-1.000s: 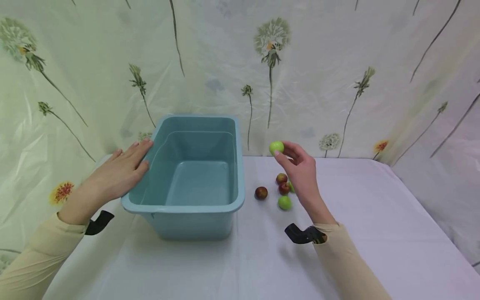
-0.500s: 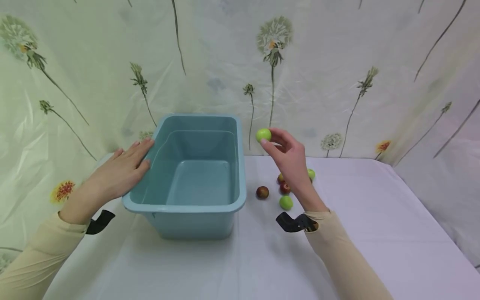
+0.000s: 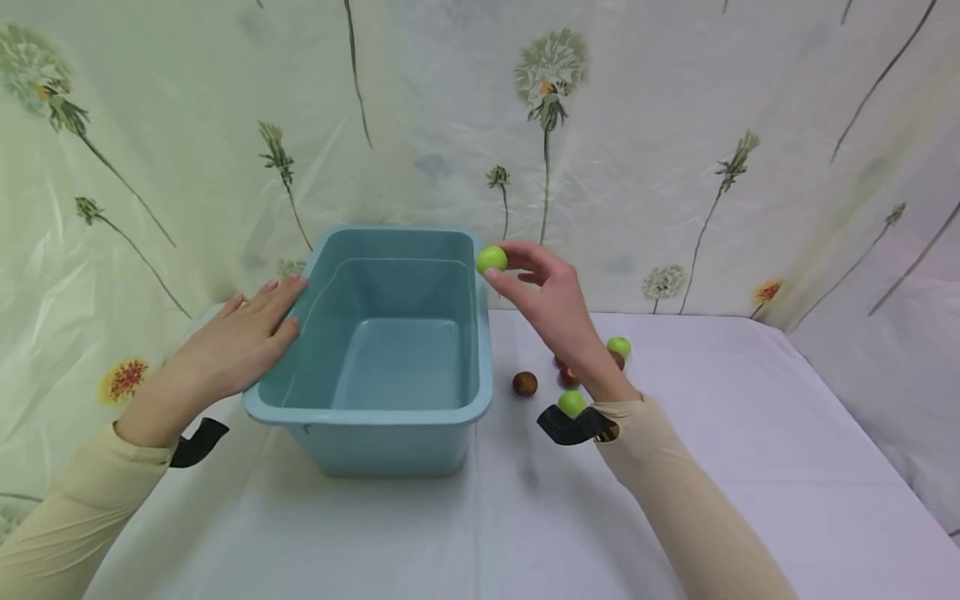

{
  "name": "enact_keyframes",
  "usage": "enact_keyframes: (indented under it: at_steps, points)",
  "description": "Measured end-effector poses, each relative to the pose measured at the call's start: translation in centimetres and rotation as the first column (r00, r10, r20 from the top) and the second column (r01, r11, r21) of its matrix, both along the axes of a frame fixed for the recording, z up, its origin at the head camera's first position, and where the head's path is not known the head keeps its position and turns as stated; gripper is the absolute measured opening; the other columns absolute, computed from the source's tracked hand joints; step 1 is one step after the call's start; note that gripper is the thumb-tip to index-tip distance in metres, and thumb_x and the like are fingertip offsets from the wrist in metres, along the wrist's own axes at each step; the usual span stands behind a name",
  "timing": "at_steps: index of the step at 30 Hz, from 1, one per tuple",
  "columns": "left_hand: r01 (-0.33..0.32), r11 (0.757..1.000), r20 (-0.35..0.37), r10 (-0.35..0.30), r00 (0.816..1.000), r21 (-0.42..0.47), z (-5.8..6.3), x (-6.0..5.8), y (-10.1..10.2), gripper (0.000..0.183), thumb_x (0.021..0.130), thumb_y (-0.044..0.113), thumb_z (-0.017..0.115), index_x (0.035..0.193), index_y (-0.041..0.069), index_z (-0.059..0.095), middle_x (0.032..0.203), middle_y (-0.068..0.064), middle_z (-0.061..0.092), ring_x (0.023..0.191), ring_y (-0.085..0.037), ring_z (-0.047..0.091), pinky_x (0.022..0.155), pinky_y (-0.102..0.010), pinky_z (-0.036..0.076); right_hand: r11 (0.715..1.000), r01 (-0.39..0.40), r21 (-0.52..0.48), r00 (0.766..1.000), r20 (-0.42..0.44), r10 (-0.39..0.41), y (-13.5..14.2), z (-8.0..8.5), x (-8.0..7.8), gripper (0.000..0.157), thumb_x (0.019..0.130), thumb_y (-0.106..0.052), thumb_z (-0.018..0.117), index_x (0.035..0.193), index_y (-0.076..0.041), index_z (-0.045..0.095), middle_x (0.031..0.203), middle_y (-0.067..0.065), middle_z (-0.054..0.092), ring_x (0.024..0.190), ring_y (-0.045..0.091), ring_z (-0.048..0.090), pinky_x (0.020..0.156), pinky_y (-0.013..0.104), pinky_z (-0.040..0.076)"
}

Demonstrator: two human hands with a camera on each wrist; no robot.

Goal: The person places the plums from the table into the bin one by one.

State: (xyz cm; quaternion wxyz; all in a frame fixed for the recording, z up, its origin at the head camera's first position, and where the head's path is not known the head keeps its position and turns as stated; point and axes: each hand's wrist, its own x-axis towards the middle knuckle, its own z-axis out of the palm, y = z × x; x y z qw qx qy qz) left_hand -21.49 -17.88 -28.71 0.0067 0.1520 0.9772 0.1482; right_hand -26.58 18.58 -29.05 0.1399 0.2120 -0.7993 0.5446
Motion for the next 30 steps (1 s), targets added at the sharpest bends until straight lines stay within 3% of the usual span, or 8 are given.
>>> enact_keyframes:
  at_steps: [4, 10, 17, 23, 30]
  points:
    - [-0.003, 1.0, -0.002, 0.003, 1.0, -0.007, 0.0, 0.1, 0.0, 0.058, 0.106, 0.03, 0.026, 0.159, 0.01, 0.013, 0.164, -0.01, 0.01, 0.149, -0.033, 0.007, 0.116, -0.059, 0.005, 0.999, -0.031, 0.023, 0.999, -0.021, 0.032, -1.0, 0.6, -0.2, 0.036, 0.095, -0.02, 0.067, 0.129, -0.009, 0.062, 0.118, 0.006, 0.065, 0.108, 0.018, 0.059, 0.096, 0.04, 0.046]
    - [0.002, 1.0, 0.012, -0.002, 1.0, 0.0, 0.1, 0.0, 0.0, 0.058, 0.107, 0.031, 0.026, 0.159, 0.011, 0.011, 0.164, -0.009, 0.008, 0.149, -0.032, 0.005, 0.116, -0.058, 0.004, 0.988, -0.008, 0.154, 0.999, -0.051, 0.016, -3.2, 3.0, 1.3, 0.035, 0.094, -0.012, 0.066, 0.127, -0.001, 0.062, 0.118, 0.012, 0.063, 0.11, 0.021, 0.056, 0.1, 0.045, 0.039]
    - [0.001, 1.0, 0.013, -0.001, 1.0, -0.001, 0.1, 0.1, -0.1, 0.058, 0.107, 0.031, 0.026, 0.159, 0.011, 0.011, 0.164, -0.009, 0.009, 0.15, -0.032, 0.005, 0.116, -0.058, 0.004, 0.972, -0.039, 0.232, 0.996, -0.074, 0.058, -3.4, 1.3, -1.9, 0.039, 0.091, -0.032, 0.072, 0.125, -0.015, 0.065, 0.116, -0.004, 0.064, 0.11, 0.01, 0.055, 0.101, 0.042, 0.038]
    - [0.0, 1.0, 0.01, 0.0, 1.0, 0.004, 0.1, 0.0, 0.0, 0.058, 0.106, 0.031, 0.026, 0.159, 0.011, 0.012, 0.164, -0.009, 0.009, 0.15, -0.031, 0.005, 0.116, -0.057, 0.004, 0.951, -0.096, 0.295, 0.99, -0.067, 0.121, -4.2, 1.5, -2.5, 0.038, 0.091, -0.027, 0.072, 0.127, -0.014, 0.064, 0.119, -0.001, 0.064, 0.113, 0.015, 0.055, 0.103, 0.048, 0.037]
    - [-0.003, 1.0, 0.017, 0.003, 1.0, 0.01, 0.0, 0.0, -0.1, 0.058, 0.107, 0.032, 0.027, 0.159, 0.012, 0.011, 0.164, -0.008, 0.008, 0.15, -0.031, 0.004, 0.116, -0.057, 0.003, 0.906, -0.162, 0.391, 0.981, -0.032, 0.19, -5.2, 1.6, -2.9, 0.038, 0.089, -0.03, 0.074, 0.124, -0.018, 0.066, 0.118, -0.006, 0.064, 0.113, 0.013, 0.055, 0.1, 0.042, 0.04]
